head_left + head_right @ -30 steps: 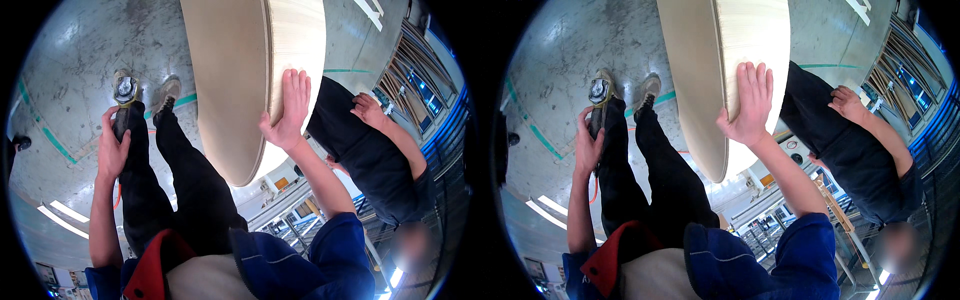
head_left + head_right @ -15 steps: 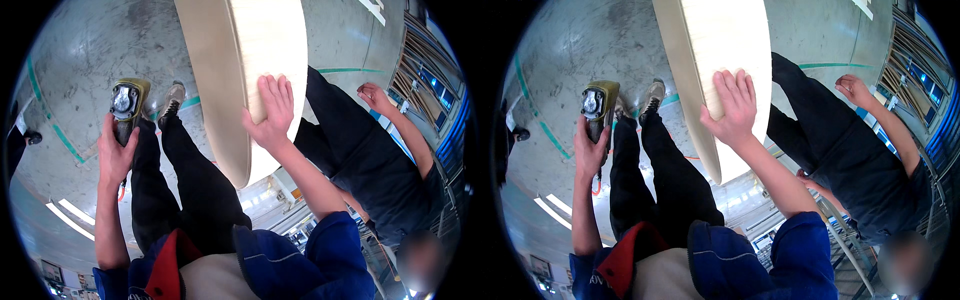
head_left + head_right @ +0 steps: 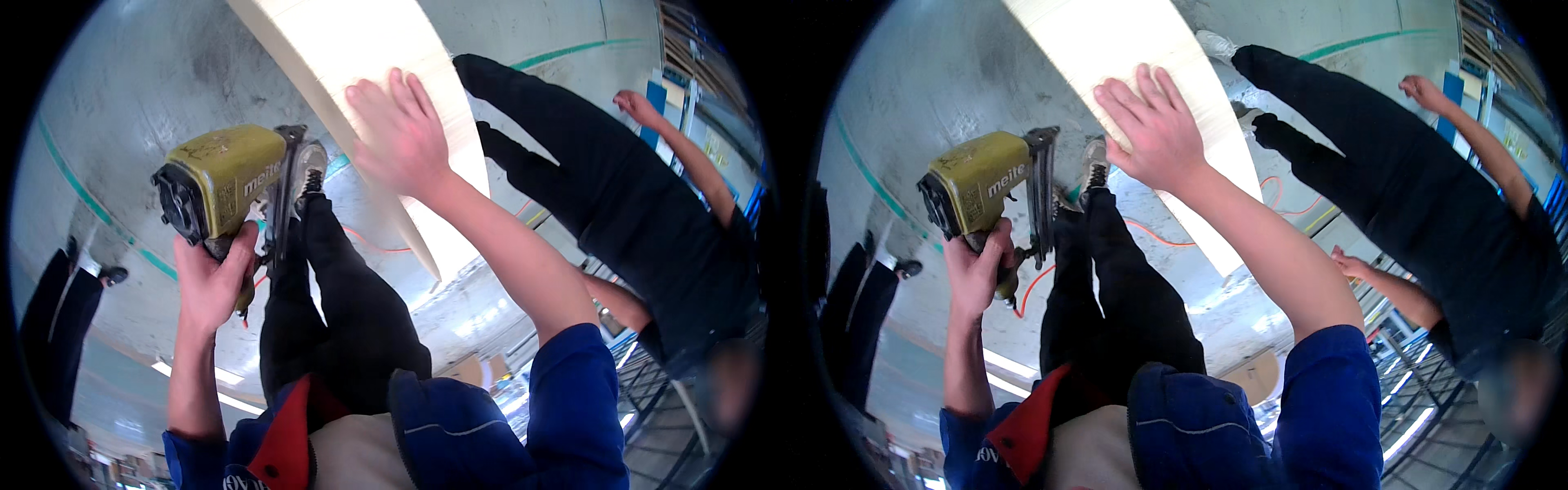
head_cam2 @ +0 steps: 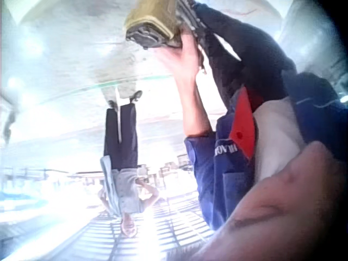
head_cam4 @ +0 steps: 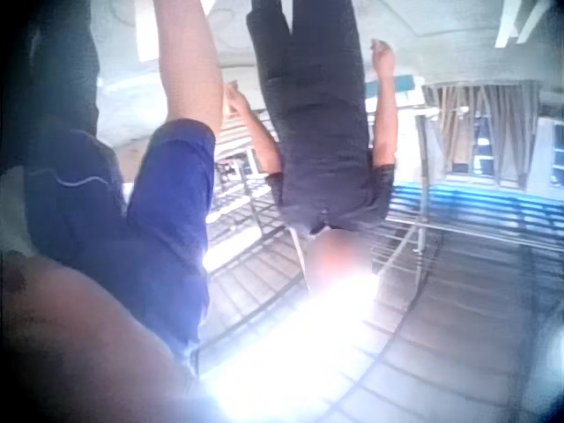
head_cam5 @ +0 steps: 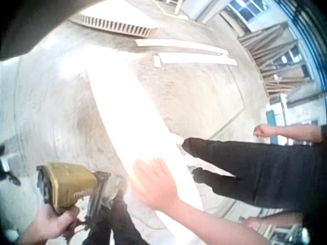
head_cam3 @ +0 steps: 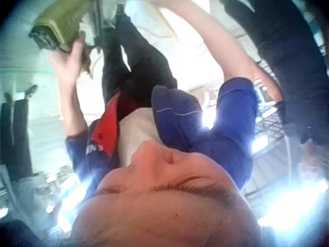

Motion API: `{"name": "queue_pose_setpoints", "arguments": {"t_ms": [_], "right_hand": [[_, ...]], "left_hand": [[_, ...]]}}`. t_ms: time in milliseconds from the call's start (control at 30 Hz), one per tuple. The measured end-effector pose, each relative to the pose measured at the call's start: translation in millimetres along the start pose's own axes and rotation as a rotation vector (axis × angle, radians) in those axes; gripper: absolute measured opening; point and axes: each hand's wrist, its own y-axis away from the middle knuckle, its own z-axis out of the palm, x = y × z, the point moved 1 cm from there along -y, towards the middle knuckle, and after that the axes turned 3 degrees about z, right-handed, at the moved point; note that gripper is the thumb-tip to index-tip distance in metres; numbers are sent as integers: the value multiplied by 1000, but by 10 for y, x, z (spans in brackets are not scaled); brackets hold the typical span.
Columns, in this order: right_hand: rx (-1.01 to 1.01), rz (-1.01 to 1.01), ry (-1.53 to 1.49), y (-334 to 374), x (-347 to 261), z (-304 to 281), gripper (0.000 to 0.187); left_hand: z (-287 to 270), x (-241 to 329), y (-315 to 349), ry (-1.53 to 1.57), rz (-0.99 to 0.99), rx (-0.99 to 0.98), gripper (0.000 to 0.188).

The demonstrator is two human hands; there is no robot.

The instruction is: The person kneels on the floor and uses a pneumatic nail gun to fasten a curved wooden piece to a larger wooden structure. They repeatedly reposition the piece and drive nails along its edge to secure it.

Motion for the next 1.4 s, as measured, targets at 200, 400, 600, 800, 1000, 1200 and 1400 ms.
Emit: {"name": "queue_pose_setpoints", "arguments": {"t_ms": [200,400,600,800,1000,1200,1400], "right_hand": [[10,34,15,145,-13,-27,66],[30,51,-26,257,-33,-86,71],[50,68,-5,274,-62,-62,69],[34,95,43,295,-50,-31,67],[-8,107,60,296,-47,-27,68],[43,93,74,333,-4,56,63],[214,74,-220,590,11,105,62]], "left_hand": [[268,472,-55,-344,249,-104,12],[467,716,-159,-613,145,-143,16],[561,823,-166,-660,154,-172,17],[655,907,-183,-766,187,-179,19],[699,973,-152,-858,207,-183,19],[479,811,195,-579,142,33,20],[733,250,723,-709,233,137,23]]}}
